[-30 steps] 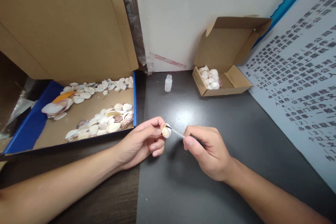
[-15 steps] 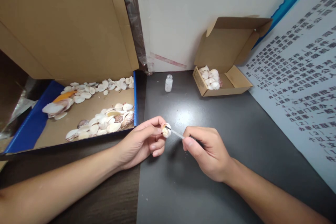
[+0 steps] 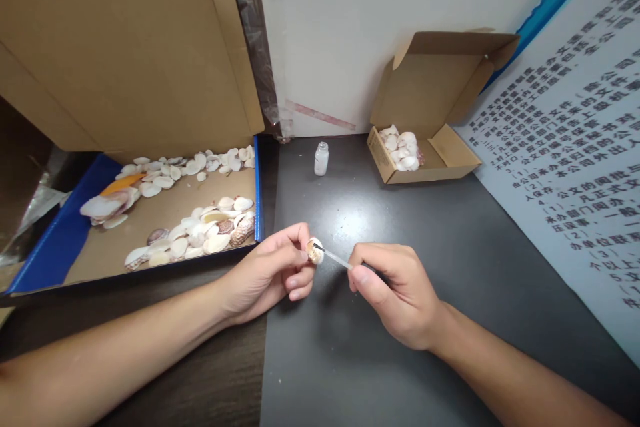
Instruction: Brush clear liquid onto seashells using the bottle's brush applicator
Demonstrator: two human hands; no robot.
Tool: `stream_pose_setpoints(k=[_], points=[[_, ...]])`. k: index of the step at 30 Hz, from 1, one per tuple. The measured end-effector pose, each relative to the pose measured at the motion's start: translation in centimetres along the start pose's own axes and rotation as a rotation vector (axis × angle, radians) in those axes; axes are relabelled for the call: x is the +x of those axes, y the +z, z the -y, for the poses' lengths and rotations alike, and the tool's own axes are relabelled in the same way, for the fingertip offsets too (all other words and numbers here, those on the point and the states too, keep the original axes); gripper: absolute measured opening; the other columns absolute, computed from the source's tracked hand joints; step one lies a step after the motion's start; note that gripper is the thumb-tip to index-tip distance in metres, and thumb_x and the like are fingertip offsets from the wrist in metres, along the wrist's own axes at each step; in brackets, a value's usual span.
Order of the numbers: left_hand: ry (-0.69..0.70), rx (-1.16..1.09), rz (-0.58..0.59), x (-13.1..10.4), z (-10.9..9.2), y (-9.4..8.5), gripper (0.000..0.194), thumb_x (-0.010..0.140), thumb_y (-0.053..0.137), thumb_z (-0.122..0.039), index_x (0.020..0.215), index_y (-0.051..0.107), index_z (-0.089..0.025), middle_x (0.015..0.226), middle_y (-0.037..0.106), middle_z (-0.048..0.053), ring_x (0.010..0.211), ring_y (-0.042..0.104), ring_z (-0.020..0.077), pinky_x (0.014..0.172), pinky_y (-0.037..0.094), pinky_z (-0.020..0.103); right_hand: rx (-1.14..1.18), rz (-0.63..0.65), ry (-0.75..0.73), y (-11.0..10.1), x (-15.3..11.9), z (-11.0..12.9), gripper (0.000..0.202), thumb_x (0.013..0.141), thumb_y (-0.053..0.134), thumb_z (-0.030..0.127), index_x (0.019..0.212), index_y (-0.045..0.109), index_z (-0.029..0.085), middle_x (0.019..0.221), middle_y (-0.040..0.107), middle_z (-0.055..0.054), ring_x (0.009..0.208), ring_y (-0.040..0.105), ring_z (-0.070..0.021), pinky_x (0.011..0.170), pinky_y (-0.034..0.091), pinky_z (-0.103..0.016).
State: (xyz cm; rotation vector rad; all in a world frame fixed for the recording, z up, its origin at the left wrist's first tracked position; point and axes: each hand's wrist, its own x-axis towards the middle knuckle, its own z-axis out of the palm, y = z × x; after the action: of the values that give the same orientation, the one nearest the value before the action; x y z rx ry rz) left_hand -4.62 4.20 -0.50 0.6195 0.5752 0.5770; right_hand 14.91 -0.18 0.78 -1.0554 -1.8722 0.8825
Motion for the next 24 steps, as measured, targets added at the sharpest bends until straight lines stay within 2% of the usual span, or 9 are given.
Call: stream_pose_setpoints(k=[2,6,11,16,21,24], points=[[0.006,-0.003,0.002,-0.01,-0.04,0.02,0.012,0.082,0.054,-0.006,0.075,0.05,-0.015,0.076,0.052,-0.003,0.046,0.038,0.0023,0.046,0.037,0.017,-0.022,-0.008,0.016,0.04,0.08,-0.1,0.035,0.093,0.046,0.026,0.06,0.038,0.02,0.052,0.037,0.006,0.047,0.035,-0.0078,0.047,0.028,-0.022],[0.005,0.007,0.012,0.04,-0.11,0.03,0.012,0.084,0.052,-0.007,0.076,0.05,-0.015,0.074,0.051,-0.003,0.046,0.036,0.0024,0.045,0.036,0.017,-0.09,-0.108,0.09,-0.04,0.3,-0.25,0.04,0.093,0.047,0.026,0.059,0.026,0.021,0.052,0.026,0.007,0.046,0.027,-0.0075,0.046,0.023,-0.023],[-0.007,0.024,0.01,0.06,-0.14,0.0,0.01,0.085,0.051,-0.008,0.077,0.051,-0.015,0.07,0.048,-0.003,0.046,0.035,0.0026,0.045,0.036,0.016,-0.013,-0.002,0.005,-0.08,0.15,-0.21,0.035,0.092,0.048,0.026,0.06,0.037,0.02,0.052,0.036,0.006,0.047,0.034,-0.0072,0.048,0.027,-0.021],[-0.003,0.018,0.005,0.01,-0.16,0.02,0.01,0.087,0.052,-0.01,0.078,0.051,-0.015,0.071,0.049,-0.003,0.046,0.035,0.0023,0.045,0.036,0.016,-0.072,-0.085,0.074,-0.14,-0.03,-0.2,0.039,0.093,0.049,0.027,0.058,0.033,0.02,0.052,0.032,0.006,0.048,0.031,-0.0072,0.047,0.025,-0.022],[-0.014,0.021,0.005,0.06,-0.12,-0.03,0.009,0.087,0.052,-0.011,0.079,0.053,-0.015,0.074,0.05,-0.003,0.046,0.035,0.0022,0.045,0.037,0.017,0.001,-0.003,-0.002,-0.08,0.09,-0.15,0.034,0.092,0.05,0.027,0.06,0.04,0.019,0.052,0.038,0.006,0.047,0.034,-0.0069,0.048,0.027,-0.021],[-0.014,0.016,0.005,0.07,-0.12,-0.02,0.009,0.087,0.053,-0.011,0.079,0.053,-0.015,0.072,0.05,-0.003,0.046,0.035,0.0024,0.045,0.037,0.016,-0.032,-0.032,0.049,-0.01,0.22,-0.3,0.037,0.093,0.051,0.029,0.059,0.037,0.019,0.053,0.036,0.006,0.048,0.033,-0.0069,0.048,0.026,-0.021]])
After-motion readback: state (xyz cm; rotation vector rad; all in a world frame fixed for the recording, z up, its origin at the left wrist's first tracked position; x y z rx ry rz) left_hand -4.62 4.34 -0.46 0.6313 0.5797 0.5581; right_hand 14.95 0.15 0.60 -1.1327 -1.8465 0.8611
